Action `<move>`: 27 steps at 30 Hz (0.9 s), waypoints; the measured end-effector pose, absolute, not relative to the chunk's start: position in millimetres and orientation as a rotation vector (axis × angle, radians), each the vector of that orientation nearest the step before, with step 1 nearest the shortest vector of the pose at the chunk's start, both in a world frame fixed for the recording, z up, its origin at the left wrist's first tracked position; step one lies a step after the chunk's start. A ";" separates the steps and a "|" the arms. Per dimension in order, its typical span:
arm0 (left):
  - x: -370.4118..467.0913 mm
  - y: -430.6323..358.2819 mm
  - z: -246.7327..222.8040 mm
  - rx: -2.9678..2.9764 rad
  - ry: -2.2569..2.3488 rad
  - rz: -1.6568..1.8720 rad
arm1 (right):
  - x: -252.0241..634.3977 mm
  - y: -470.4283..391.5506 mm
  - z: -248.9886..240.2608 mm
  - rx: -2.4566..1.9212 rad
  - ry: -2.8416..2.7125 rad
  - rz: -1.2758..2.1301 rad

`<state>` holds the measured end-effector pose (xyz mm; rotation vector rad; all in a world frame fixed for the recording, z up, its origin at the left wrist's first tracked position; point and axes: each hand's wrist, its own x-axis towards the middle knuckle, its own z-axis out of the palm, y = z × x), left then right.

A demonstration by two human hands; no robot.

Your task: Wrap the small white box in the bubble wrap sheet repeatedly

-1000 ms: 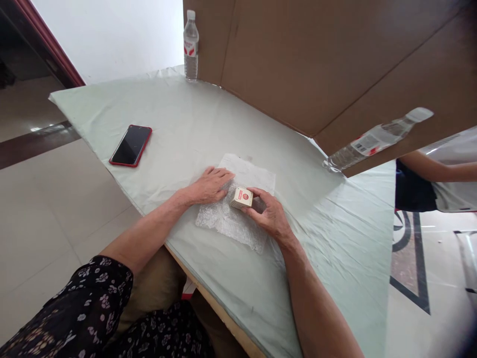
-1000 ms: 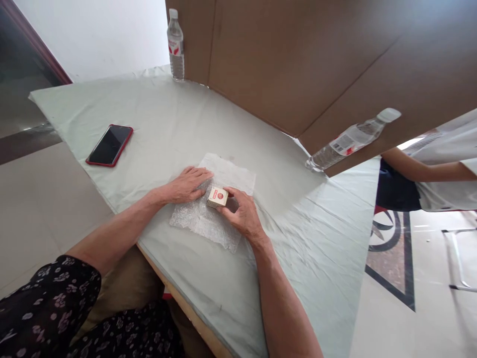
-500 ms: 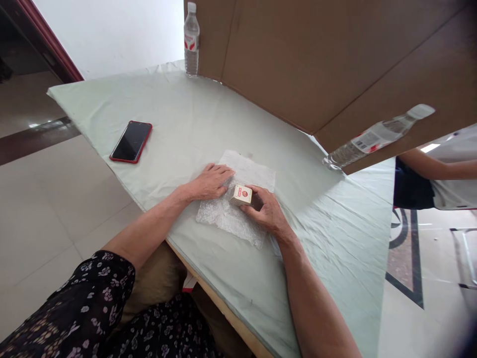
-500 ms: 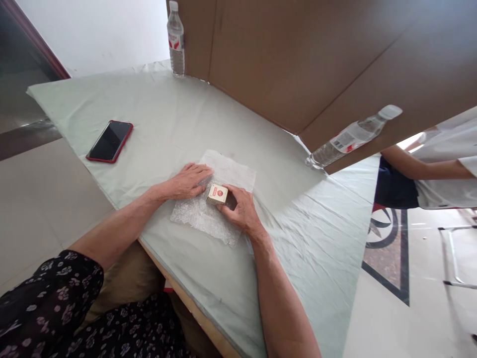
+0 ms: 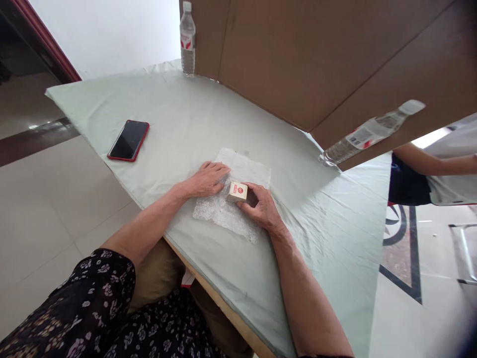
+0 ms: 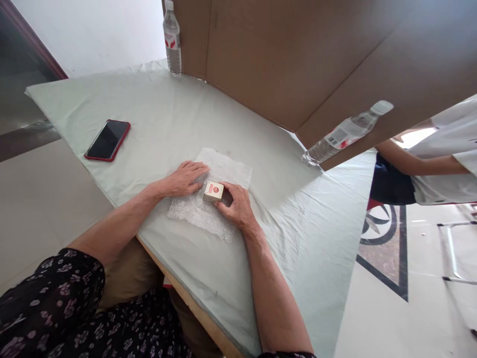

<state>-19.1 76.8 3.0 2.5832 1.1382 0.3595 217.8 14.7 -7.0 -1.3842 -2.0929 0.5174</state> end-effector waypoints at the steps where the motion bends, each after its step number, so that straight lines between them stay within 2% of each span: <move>1: -18.9 76.8 2.7 2.574 1.144 0.374 | 217.5 14.6 -7.4 -1.382 -2.090 0.514; 9: -30.0 40.4 32.8 2.579 1.131 0.552 | 215.7 13.0 -3.2 -1.369 -2.069 0.552; 13: -40.1 -4.6 44.7 2.725 0.976 0.471 | 216.1 13.6 -4.0 -1.375 -2.049 0.562; 19: -39.8 -34.7 35.6 2.904 1.062 0.313 | 216.2 14.6 -5.7 -1.363 -2.043 0.562; 24: -27.4 -29.3 28.3 2.944 1.091 0.456 | 213.7 12.4 -2.6 -1.350 -2.012 0.580; 27: -21.3 -21.7 29.8 2.790 1.141 0.646 | 216.4 12.1 -1.0 -1.330 -1.930 0.712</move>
